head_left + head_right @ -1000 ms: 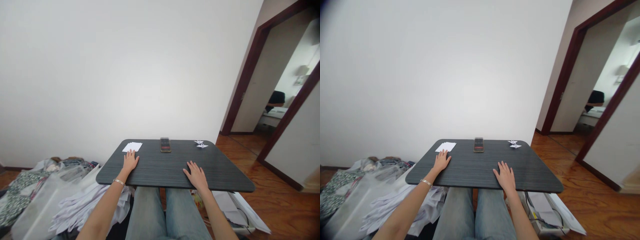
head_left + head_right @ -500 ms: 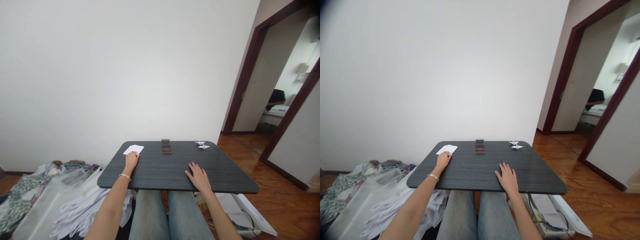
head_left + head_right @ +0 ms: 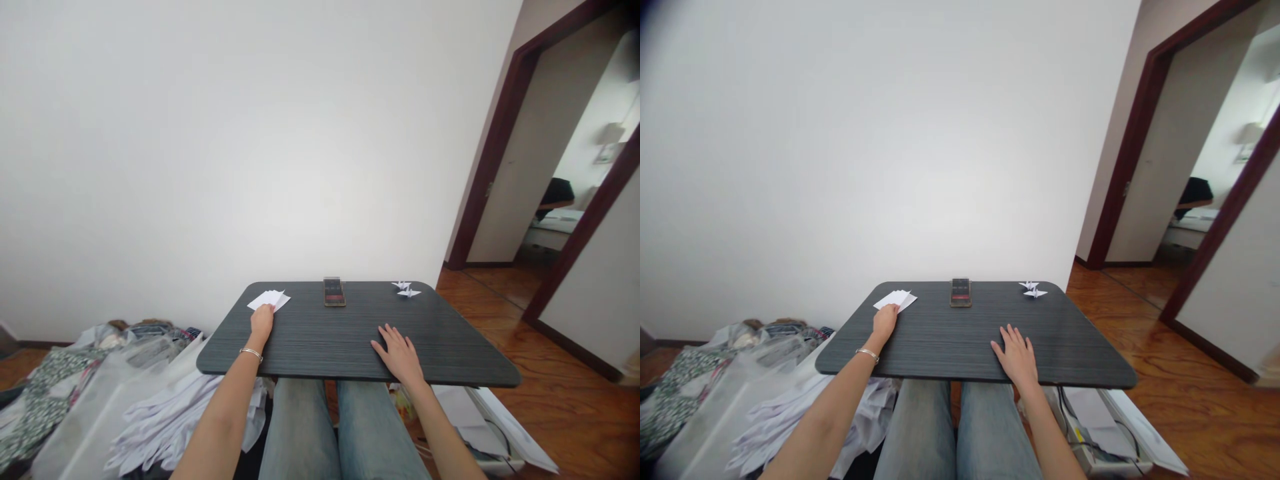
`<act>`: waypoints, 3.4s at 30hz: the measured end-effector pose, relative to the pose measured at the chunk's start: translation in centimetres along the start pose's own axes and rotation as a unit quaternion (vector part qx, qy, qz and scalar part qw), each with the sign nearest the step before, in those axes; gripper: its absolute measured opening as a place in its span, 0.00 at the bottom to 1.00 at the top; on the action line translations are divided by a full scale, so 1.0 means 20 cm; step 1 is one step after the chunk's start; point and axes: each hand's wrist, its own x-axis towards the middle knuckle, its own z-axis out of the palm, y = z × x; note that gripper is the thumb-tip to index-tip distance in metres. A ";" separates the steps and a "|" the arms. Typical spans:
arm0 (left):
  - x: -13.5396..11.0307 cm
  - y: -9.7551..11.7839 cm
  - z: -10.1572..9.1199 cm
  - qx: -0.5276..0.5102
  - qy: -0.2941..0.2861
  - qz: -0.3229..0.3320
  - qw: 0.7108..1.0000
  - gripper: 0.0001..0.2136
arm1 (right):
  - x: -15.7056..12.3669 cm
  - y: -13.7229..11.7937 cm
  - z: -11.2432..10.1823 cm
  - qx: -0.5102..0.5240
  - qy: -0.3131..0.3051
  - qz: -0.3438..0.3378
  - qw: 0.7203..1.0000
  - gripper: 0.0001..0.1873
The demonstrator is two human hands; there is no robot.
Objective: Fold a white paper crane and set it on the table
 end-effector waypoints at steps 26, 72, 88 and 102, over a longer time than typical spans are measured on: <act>-0.14 0.09 0.00 -0.143 0.011 0.242 0.960 0.14 | -0.01 0.02 0.00 0.005 0.006 -0.010 1.000 0.30; -0.74 0.50 -0.11 -0.222 -0.048 0.362 0.904 0.19 | -0.03 0.00 -0.03 0.018 0.006 -0.007 1.000 0.28; -0.70 0.49 -0.08 -0.426 -0.055 0.263 0.864 0.10 | -0.05 0.02 -0.05 0.112 0.043 -0.025 0.992 0.22; -0.72 0.47 -0.10 -0.596 0.038 0.166 0.785 0.05 | -0.19 -0.02 -0.09 0.486 0.054 -0.075 0.869 0.21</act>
